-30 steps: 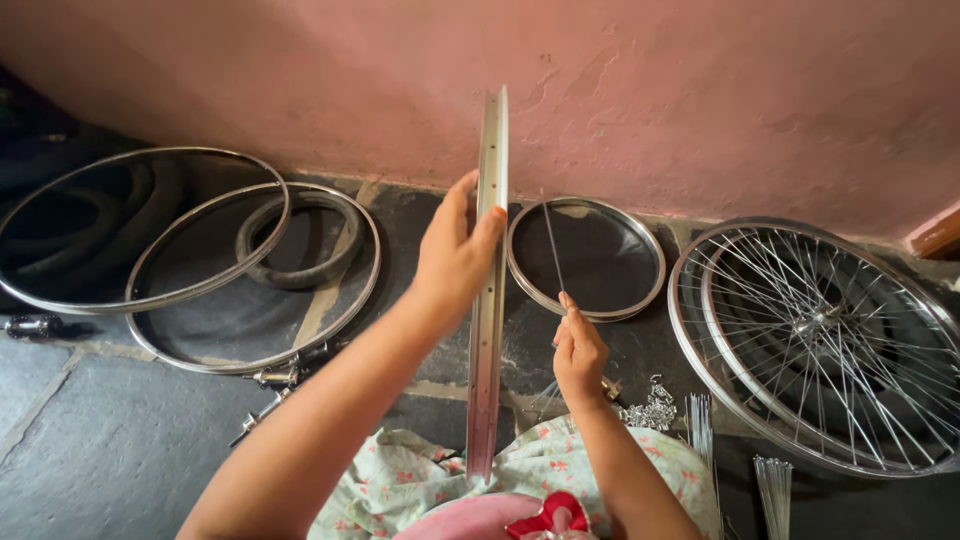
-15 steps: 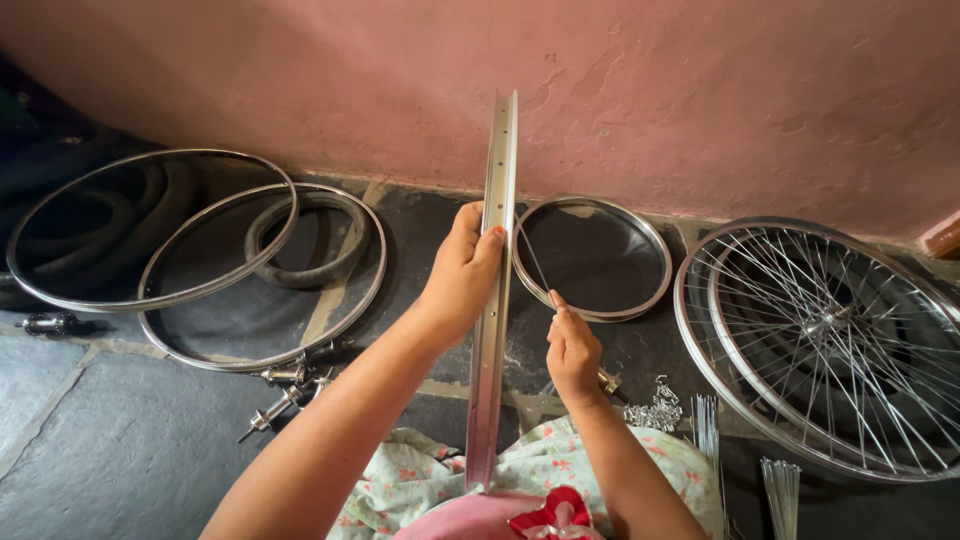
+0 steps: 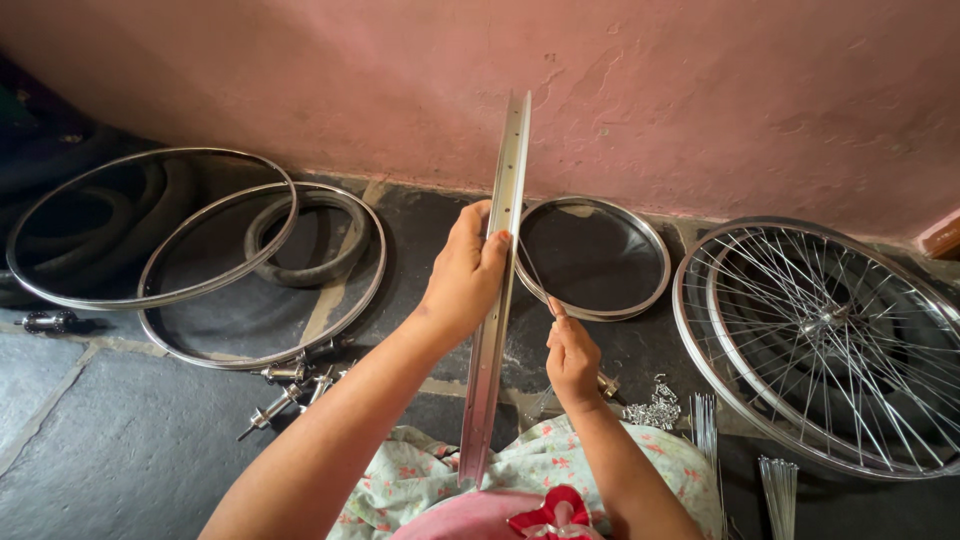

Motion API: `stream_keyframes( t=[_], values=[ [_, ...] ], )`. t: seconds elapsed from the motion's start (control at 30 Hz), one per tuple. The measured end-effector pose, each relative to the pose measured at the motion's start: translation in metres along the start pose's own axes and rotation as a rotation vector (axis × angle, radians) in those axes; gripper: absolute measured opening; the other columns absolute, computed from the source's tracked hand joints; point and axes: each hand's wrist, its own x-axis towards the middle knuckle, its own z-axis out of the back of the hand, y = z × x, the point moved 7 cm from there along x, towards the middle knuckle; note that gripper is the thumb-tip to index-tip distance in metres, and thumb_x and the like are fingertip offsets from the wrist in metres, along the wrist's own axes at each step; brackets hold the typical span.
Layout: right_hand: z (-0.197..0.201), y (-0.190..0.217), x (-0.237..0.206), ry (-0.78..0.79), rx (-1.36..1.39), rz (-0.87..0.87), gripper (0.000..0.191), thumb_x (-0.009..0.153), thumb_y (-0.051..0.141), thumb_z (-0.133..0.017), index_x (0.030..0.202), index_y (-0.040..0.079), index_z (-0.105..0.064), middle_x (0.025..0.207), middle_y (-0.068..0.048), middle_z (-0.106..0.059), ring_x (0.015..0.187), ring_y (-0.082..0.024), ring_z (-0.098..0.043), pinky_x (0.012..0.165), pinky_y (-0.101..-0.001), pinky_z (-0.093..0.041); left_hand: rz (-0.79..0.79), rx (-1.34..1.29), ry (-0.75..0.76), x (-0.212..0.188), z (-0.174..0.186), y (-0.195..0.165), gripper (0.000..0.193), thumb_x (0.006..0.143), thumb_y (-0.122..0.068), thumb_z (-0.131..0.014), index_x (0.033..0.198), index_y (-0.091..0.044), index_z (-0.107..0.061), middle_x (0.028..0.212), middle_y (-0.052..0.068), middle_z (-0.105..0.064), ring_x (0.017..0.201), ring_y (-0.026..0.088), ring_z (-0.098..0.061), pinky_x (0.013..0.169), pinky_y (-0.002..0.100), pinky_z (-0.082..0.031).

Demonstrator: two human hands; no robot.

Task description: The person inserts spokes into a bicycle hub, then attaches the hub to a rim and threads the spokes through the rim holes. The person continues to insert and adjust spokes around the rim.

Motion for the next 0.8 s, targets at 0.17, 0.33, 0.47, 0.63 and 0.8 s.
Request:
stream_keyframes(
  t=[0.17, 0.33, 0.47, 0.63, 0.8],
  values=[
    [-0.001, 0.000, 0.000, -0.016, -0.027, 0.024, 0.047, 0.095, -0.012, -0.051, 0.140, 0.000, -0.061, 0.077, -0.007, -0.057, 0.064, -0.015, -0.057, 0.063, -0.0287, -0.051, -0.076, -0.161, 0.036, 0.006, -0.009, 0.012, 0.032, 0.105, -0.021, -0.050, 0.133, -0.007, -0.057, 0.113, 0.009, -0.069, 0.105, 0.017, -0.063, 0.095, 0.032, -0.051],
    [-0.011, -0.001, 0.001, -0.049, 0.029, 0.016, 0.041, 0.099, -0.012, -0.050, 0.137, -0.001, -0.061, 0.094, -0.011, -0.069, 0.065, -0.015, -0.058, 0.063, -0.0281, -0.052, 0.020, -0.425, 0.106, 0.007, -0.017, 0.027, 0.026, 0.106, -0.018, -0.047, 0.125, -0.006, -0.061, 0.108, 0.002, -0.068, 0.097, 0.009, -0.059, 0.090, 0.027, -0.049],
    [-0.022, 0.006, 0.004, -0.043, 0.093, 0.002, 0.040, 0.098, -0.011, -0.049, 0.135, -0.004, -0.060, 0.116, -0.020, -0.074, 0.064, -0.016, -0.059, 0.061, -0.0277, -0.053, -0.041, -0.430, 0.096, 0.009, -0.012, 0.019, 0.027, 0.109, -0.022, -0.048, 0.120, -0.004, -0.065, 0.105, 0.001, -0.067, 0.098, 0.009, -0.059, 0.091, 0.027, -0.049],
    [-0.030, 0.021, 0.019, -0.113, 0.040, 0.087, 0.035, 0.104, -0.006, -0.052, 0.138, -0.003, -0.059, 0.121, -0.019, -0.071, 0.088, -0.025, -0.067, 0.077, -0.0335, -0.056, 0.131, -0.270, 0.187, 0.004, -0.021, 0.011, 0.038, 0.087, -0.025, -0.075, 0.116, -0.003, -0.064, 0.098, 0.003, -0.067, 0.092, 0.011, -0.060, 0.083, 0.030, -0.051],
    [-0.041, 0.021, 0.038, -0.090, 0.063, -0.002, 0.029, 0.107, -0.003, -0.054, 0.135, 0.001, -0.062, 0.102, -0.018, -0.069, 0.088, -0.031, -0.068, 0.077, -0.0378, -0.057, 0.221, -0.505, 0.261, 0.018, -0.031, -0.010, 0.042, 0.072, -0.004, -0.076, 0.111, -0.002, -0.061, 0.096, 0.006, -0.067, 0.087, 0.017, -0.066, 0.076, 0.034, -0.055]
  ],
)
